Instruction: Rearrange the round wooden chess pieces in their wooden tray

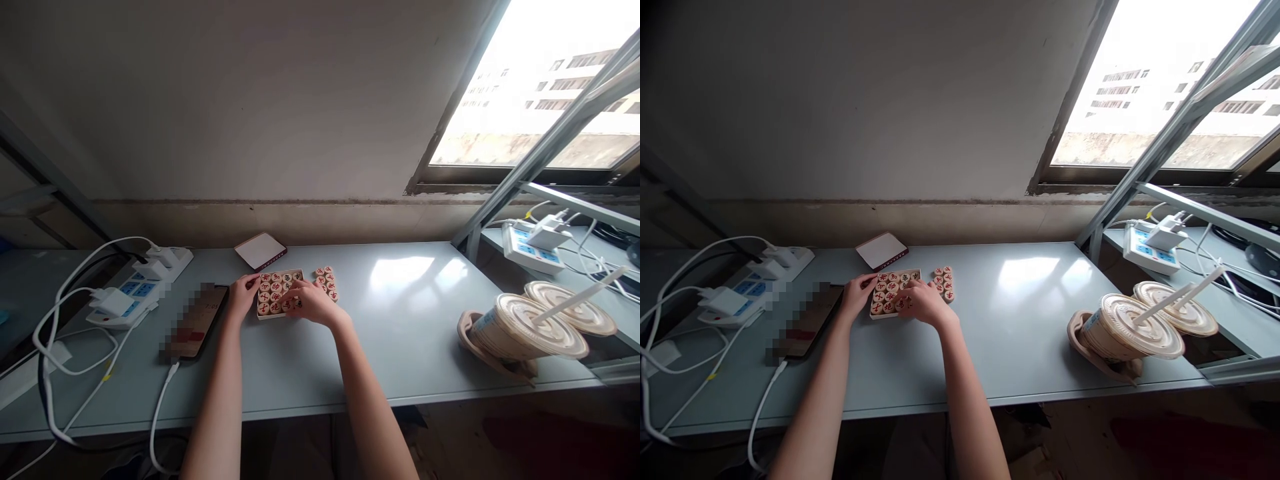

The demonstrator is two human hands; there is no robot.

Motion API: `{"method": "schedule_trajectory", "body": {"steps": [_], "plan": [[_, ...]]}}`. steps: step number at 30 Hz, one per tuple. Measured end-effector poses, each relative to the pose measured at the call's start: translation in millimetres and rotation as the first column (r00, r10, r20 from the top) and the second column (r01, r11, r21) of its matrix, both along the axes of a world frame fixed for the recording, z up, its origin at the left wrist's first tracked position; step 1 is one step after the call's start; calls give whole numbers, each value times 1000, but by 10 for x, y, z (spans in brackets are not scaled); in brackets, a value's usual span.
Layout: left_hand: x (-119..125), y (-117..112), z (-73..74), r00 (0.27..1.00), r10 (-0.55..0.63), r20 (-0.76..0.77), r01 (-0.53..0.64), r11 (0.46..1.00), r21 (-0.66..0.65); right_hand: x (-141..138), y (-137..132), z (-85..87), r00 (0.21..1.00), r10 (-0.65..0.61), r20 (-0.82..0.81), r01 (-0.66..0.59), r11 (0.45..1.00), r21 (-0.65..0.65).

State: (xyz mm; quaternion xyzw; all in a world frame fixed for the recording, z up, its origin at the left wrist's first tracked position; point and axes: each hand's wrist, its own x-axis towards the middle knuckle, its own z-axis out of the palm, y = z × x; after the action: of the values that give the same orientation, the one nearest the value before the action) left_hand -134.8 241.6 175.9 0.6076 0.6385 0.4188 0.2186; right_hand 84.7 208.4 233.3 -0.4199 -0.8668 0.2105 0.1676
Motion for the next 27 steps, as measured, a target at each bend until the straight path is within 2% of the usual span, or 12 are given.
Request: {"method": "schedule_trajectory", "body": {"steps": [9, 15, 18, 23, 25, 27], "plan": [[-16, 9, -22, 1000, -23, -2, 23, 1000, 1, -67, 5, -42, 997, -73, 34, 71, 996, 62], [-28, 16, -40, 999, -36, -4, 36, 999, 7, 67, 33, 1, 988, -133, -78, 137, 989, 51], [-22, 9, -34, 999, -33, 7, 33, 999, 10, 253, 48, 23, 975, -204, -90, 205, 979, 1], [-15, 7, -21, 1000, -19, 15, 19, 1000, 3, 535, 50, -31, 948, -317, 31, 319, 939, -132], [-14, 7, -20, 1000, -19, 17, 19, 1000, 1, 570, 53, -55, 948, -317, 25, 317, 935, -162], [-14, 7, -21, 1000, -13, 15, 12, 1000, 3, 535, 62, -66, 965, -261, -2, 257, 949, -182]]}}
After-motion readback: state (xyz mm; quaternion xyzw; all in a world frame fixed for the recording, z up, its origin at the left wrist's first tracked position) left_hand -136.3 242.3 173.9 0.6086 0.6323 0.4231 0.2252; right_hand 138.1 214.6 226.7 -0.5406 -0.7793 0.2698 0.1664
